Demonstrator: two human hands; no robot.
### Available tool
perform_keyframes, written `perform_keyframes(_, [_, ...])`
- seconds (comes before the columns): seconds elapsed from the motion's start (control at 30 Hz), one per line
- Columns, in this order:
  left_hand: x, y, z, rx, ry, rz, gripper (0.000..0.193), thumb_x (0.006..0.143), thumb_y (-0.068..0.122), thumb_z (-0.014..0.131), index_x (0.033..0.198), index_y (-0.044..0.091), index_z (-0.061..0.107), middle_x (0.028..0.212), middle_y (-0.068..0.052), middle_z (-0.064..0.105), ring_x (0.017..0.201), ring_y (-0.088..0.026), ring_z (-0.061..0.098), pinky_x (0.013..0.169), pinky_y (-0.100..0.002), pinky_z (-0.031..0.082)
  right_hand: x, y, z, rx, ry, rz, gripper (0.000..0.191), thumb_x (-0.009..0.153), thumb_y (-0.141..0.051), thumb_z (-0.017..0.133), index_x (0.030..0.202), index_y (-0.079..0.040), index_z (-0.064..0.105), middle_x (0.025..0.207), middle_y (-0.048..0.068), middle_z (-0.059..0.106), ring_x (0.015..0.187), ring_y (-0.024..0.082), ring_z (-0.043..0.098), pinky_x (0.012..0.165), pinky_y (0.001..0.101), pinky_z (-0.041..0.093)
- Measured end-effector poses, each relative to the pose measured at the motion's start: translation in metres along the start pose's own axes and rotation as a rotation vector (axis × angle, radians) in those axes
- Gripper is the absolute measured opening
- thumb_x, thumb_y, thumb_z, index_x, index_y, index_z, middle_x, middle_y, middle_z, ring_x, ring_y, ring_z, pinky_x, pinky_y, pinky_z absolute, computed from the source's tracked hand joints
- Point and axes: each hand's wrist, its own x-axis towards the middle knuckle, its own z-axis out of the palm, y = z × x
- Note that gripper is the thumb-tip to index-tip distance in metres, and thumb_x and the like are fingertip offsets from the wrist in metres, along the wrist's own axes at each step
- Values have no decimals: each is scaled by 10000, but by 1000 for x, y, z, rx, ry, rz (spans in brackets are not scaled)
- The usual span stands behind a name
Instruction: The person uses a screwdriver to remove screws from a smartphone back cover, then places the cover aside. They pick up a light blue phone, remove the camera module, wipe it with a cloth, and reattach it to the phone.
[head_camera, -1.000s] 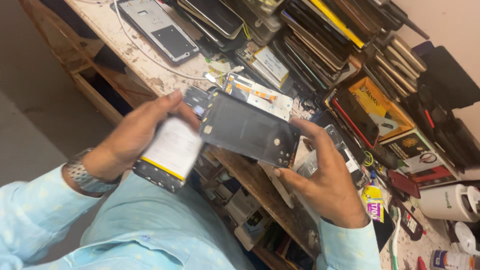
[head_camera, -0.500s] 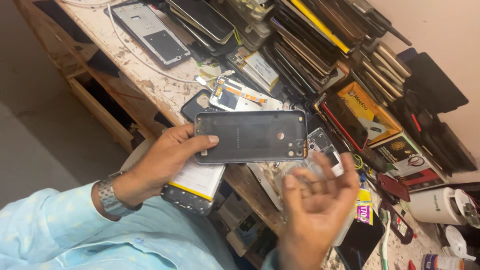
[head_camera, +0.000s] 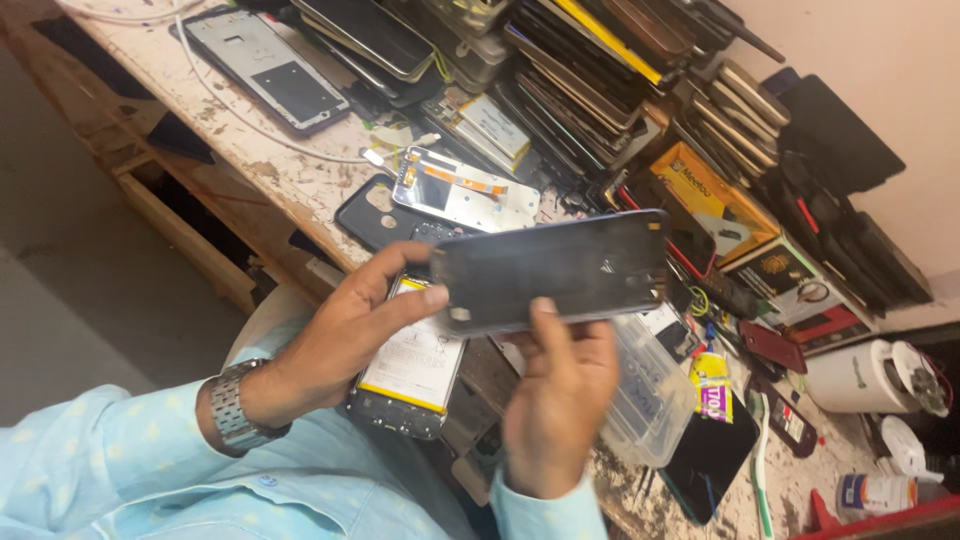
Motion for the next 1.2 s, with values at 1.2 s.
perform_keyframes(1.2, [18, 7, 6, -538, 221, -151, 561, 939, 525, 553, 1262, 67, 561, 1181, -119, 641, 1159, -261, 637, 922, -474, 584, 0, -28, 8, -275, -117, 154, 505, 1066, -407, 294, 1446, -109, 442, 1297, 149, 623, 1070, 316, 671, 825, 490, 572])
